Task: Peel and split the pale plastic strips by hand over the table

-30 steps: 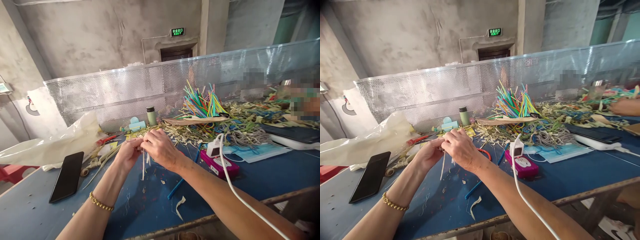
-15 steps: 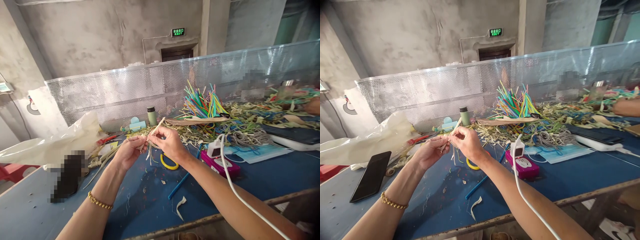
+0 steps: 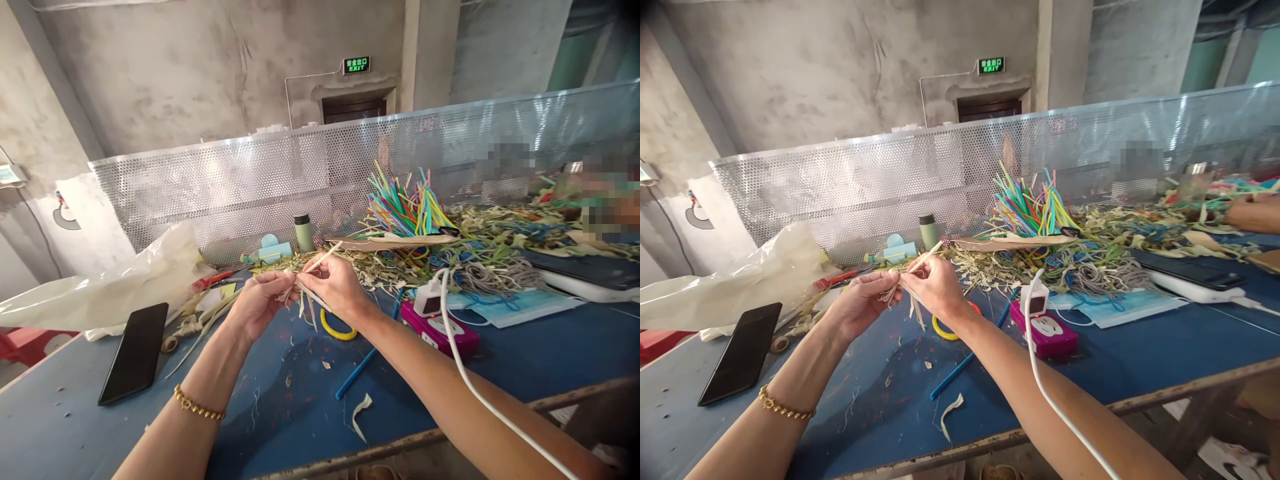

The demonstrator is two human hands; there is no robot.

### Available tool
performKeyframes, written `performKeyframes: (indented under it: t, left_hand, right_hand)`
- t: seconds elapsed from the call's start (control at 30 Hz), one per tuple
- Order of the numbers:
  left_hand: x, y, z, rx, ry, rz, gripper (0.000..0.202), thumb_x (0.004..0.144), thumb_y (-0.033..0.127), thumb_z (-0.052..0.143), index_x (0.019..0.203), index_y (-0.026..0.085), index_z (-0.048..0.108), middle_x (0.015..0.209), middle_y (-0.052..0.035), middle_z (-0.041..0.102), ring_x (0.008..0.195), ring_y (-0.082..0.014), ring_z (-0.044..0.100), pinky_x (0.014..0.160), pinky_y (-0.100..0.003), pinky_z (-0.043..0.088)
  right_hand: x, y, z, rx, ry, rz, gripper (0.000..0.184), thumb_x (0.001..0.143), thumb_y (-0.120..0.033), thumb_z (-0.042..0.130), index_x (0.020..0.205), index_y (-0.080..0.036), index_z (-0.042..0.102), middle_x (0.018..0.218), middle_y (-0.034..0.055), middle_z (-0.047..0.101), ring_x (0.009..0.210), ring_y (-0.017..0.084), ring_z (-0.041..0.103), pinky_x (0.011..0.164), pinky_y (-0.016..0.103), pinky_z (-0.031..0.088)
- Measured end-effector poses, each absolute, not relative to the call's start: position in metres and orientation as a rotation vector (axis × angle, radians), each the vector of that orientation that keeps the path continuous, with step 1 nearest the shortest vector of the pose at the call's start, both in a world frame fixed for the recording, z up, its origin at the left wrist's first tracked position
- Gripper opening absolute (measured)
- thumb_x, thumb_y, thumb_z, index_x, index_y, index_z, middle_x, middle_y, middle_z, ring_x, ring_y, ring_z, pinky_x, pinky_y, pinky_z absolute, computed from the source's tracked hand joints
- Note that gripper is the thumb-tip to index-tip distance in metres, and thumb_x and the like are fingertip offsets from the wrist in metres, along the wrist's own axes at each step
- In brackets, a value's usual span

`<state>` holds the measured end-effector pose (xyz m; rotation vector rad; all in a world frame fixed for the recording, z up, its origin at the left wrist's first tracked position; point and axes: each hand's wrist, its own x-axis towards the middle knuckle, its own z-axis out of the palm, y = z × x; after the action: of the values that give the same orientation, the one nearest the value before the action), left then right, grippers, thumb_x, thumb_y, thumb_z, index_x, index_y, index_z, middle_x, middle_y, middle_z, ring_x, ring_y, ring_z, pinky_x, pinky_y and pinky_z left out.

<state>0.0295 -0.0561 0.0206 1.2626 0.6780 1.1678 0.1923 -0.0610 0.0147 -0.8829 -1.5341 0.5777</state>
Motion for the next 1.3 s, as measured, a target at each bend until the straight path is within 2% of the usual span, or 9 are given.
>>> performKeyframes:
  t: [0.3,0.5,0.73,0.87,0.97,1.03,1.2,1.3]
  left_hand:
    - [0.034,-0.063,0.024,1.347,0.684,1.217,0.015,0.062,0.02,0.083,0.065,0.01,0.071,0.06,-0.0038,0.064,0.058,-0.0104,0.055,0.058,-0.024,0.041]
    - [0.032,-0.06,0.023,1.351,0.7,1.238,0.015,0.062,0.021,0.08,0.066,0.011,0.07,0.062,-0.0047,0.065,0.058,-0.0119,0.057,0.058,-0.025,0.04]
    - [0.028,-0.057,0.025,1.33,0.748,1.273,0.013,0.061,0.019,0.079,0.063,0.011,0.069,0.055,-0.0034,0.061,0.052,-0.0101,0.051,0.056,-0.025,0.037]
    - [0.03,-0.057,0.025,1.336,0.754,1.277,0.014,0.061,0.02,0.078,0.06,0.011,0.068,0.053,-0.0023,0.059,0.05,-0.0093,0.05,0.055,-0.024,0.036]
    - [0.029,-0.056,0.024,1.353,0.763,1.299,0.015,0.06,0.021,0.078,0.059,0.011,0.067,0.053,-0.001,0.057,0.05,-0.0084,0.048,0.054,-0.024,0.035]
    - [0.028,-0.054,0.022,1.363,0.788,1.322,0.015,0.061,0.021,0.078,0.059,0.011,0.066,0.053,-0.0007,0.057,0.05,-0.0084,0.048,0.054,-0.024,0.035]
    - [0.026,-0.05,0.02,1.403,0.865,1.334,0.015,0.062,0.022,0.075,0.059,0.011,0.065,0.053,-0.0019,0.058,0.05,-0.0091,0.048,0.053,-0.025,0.034]
    - [0.027,-0.052,0.022,1.399,0.854,1.314,0.015,0.061,0.023,0.075,0.06,0.012,0.065,0.054,-0.0009,0.058,0.051,-0.0091,0.049,0.053,-0.024,0.034]
  right_hand:
    - [0.191,-0.062,0.014,-0.896,-1.508,0.565,0.016,0.07,-0.028,0.069,0.074,-0.017,0.058,0.065,0.0021,0.061,0.06,0.014,0.056,0.054,0.027,0.043]
    - [0.189,-0.065,0.018,-0.888,-1.432,0.796,0.017,0.071,-0.029,0.07,0.072,-0.017,0.058,0.059,-0.0001,0.058,0.054,0.011,0.05,0.052,0.026,0.04]
    - [0.191,-0.064,0.02,-0.855,-1.496,0.934,0.008,0.068,-0.013,0.064,0.076,-0.014,0.064,0.069,0.0017,0.063,0.063,0.012,0.055,0.061,0.026,0.043]
    - [0.191,-0.062,0.015,-0.806,-1.576,0.992,0.01,0.072,-0.023,0.067,0.077,-0.014,0.067,0.074,0.0034,0.066,0.067,0.013,0.057,0.063,0.026,0.043]
    - [0.193,-0.062,0.012,-0.854,-1.628,0.948,0.017,0.076,-0.029,0.066,0.067,-0.015,0.065,0.06,0.0001,0.06,0.053,0.01,0.048,0.053,0.025,0.036]
    - [0.194,-0.062,0.01,-0.916,-1.662,0.874,0.022,0.077,-0.028,0.065,0.059,-0.016,0.06,0.054,-0.0006,0.057,0.049,0.01,0.045,0.049,0.025,0.033]
    - [0.191,-0.059,0.007,-0.89,-1.662,0.839,0.013,0.077,-0.021,0.062,0.065,-0.015,0.063,0.064,0.0044,0.065,0.06,0.014,0.059,0.058,0.026,0.045]
    - [0.188,-0.057,0.005,-0.9,-1.645,0.822,0.01,0.077,-0.023,0.063,0.075,-0.014,0.067,0.071,0.0053,0.068,0.063,0.014,0.06,0.058,0.025,0.044]
